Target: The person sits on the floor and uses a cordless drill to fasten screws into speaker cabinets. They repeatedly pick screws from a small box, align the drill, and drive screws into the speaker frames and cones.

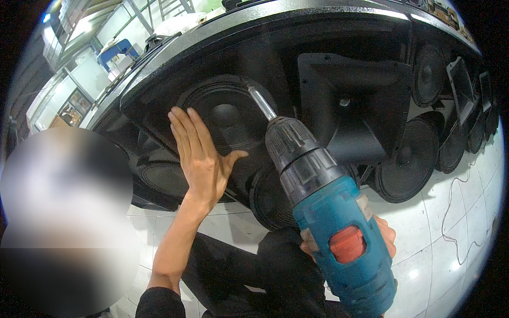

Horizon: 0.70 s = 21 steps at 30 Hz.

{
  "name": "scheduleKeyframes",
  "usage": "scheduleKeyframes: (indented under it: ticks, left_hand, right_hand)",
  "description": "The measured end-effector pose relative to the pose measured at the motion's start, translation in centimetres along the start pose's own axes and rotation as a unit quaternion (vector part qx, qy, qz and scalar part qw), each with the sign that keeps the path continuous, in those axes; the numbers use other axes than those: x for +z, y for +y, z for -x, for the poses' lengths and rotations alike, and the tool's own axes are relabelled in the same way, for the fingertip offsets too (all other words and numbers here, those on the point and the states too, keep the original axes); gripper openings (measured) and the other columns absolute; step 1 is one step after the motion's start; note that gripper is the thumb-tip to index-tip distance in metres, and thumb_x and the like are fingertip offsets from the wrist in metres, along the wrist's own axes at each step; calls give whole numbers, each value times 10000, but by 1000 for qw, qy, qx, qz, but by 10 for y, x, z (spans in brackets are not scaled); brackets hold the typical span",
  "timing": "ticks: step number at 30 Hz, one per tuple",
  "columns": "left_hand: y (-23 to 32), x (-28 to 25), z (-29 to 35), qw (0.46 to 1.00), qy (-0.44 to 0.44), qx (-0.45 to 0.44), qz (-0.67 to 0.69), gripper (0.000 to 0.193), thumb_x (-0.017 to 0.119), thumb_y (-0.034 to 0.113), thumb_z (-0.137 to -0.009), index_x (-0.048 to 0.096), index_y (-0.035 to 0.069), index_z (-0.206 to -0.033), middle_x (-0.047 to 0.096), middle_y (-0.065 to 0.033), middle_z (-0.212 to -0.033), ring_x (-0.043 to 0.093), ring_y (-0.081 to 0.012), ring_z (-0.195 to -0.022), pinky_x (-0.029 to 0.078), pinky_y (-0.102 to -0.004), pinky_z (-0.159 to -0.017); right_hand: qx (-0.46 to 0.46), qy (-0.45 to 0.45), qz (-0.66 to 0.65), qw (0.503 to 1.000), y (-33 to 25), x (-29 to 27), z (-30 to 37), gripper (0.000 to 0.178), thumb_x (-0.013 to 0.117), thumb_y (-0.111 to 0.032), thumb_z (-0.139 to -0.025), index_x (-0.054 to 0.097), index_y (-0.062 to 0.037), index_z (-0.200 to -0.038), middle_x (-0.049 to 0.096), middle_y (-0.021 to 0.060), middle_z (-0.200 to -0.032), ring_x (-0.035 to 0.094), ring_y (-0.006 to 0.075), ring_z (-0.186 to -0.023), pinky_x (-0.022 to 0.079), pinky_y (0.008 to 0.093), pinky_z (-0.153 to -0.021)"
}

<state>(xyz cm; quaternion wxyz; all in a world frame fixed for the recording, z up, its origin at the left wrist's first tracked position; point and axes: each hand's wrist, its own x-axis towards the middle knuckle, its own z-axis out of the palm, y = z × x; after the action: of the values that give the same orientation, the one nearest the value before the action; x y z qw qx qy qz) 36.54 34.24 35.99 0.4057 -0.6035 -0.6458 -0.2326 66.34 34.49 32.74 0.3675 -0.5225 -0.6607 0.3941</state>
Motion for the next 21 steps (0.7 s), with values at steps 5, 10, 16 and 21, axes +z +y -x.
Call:
scheduleKeyframes:
  ticks: [5, 10, 16, 21]
  left_hand:
    - [-4, -1, 1, 998, -20, 13, -60, 1118, 733, 505, -724, 217, -218, -1403, 155, -466, -1453, 169, -571, -1389, 219, -578, -1143]
    - [-4, 1, 1, 999, -6, 12, -29, 1127, 797, 409, -676, 206, -204, -1415, 151, -459, -1459, 155, -571, -1393, 206, -576, -1149]
    - [1, -6, -2, 1000, -24, -11, 15, 1043, 801, 278, -676, 236, -209, -1404, 174, -450, -1459, 168, -568, -1394, 202, -571, -1148]
    - [-3, -4, 0, 1000, -16, 1, 9, 1142, 835, 316, -632, 191, -197, -1423, 140, -448, -1472, 158, -567, -1396, 211, -567, -1149]
  right_hand:
    - [72, -50, 30, 996, -3, -3, 3, 555, 861, -451, -646, 589, -153, -1026, 639, 43, -945, 629, 203, -862, 506, 341, -833]
    - [105, -89, -58, 989, -2, -11, 2, 537, 836, -451, -675, 588, -146, -1041, 644, 49, -937, 633, 199, -841, 518, 340, -822]
    - [152, -117, -89, 977, -2, -15, 5, 518, 806, -452, -710, 587, -138, -1058, 650, 56, -928, 638, 195, -815, 532, 338, -808]
    - [166, -112, -91, 976, -5, -12, 9, 503, 781, -452, -739, 587, -131, -1073, 655, 62, -920, 643, 191, -794, 544, 337, -797]
